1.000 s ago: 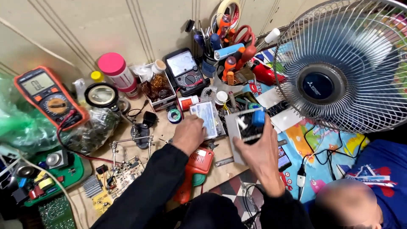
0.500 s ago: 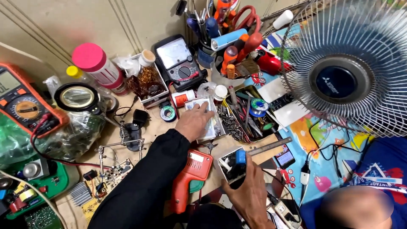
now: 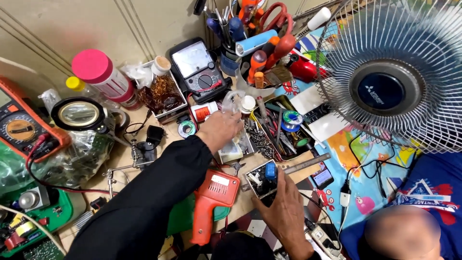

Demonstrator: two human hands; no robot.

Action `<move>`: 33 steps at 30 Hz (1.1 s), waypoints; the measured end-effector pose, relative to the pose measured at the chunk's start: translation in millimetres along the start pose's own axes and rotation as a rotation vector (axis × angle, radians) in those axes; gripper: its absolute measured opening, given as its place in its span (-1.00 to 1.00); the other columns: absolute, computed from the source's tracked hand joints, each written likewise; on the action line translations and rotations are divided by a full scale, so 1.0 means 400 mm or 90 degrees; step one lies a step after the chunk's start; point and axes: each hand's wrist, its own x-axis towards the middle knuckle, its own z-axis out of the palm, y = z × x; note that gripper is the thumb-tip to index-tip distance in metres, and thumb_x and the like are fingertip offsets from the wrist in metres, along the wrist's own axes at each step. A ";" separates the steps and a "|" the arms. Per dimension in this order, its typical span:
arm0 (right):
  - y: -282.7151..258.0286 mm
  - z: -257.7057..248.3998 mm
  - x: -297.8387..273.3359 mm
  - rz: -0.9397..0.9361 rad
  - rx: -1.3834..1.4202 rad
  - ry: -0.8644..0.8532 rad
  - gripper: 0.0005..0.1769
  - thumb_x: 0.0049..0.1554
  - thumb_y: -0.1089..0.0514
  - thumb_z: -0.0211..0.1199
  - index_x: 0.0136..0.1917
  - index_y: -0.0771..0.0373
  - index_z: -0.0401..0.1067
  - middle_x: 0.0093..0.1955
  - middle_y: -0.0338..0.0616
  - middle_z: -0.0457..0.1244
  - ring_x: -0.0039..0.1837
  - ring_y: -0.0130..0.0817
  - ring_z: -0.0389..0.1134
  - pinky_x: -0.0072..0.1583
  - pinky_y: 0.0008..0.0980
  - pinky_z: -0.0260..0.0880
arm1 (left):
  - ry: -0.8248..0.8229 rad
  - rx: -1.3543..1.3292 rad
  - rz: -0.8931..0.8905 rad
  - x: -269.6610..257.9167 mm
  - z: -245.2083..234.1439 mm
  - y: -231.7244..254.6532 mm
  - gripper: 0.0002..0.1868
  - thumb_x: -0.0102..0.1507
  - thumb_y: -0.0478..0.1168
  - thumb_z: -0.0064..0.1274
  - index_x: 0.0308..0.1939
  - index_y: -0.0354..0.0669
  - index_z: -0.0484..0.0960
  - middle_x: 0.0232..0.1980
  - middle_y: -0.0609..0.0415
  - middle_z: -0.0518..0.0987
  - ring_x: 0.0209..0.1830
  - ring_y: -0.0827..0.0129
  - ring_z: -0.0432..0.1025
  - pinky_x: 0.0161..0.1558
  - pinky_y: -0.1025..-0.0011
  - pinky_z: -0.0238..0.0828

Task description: Sorting electronic components and inspecting circuit boards on a repair bench.

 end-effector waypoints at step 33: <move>-0.230 -0.016 0.308 0.039 0.322 0.031 -0.61 0.29 -0.05 0.25 0.30 0.07 0.66 0.06 0.23 0.51 0.24 0.33 0.50 0.22 0.28 0.52 | 0.165 -0.652 -0.472 -0.332 -0.173 0.055 -0.29 0.42 -0.29 -0.04 0.69 0.09 0.31 0.56 -0.17 0.53 0.44 -0.22 0.48 0.39 -0.13 0.50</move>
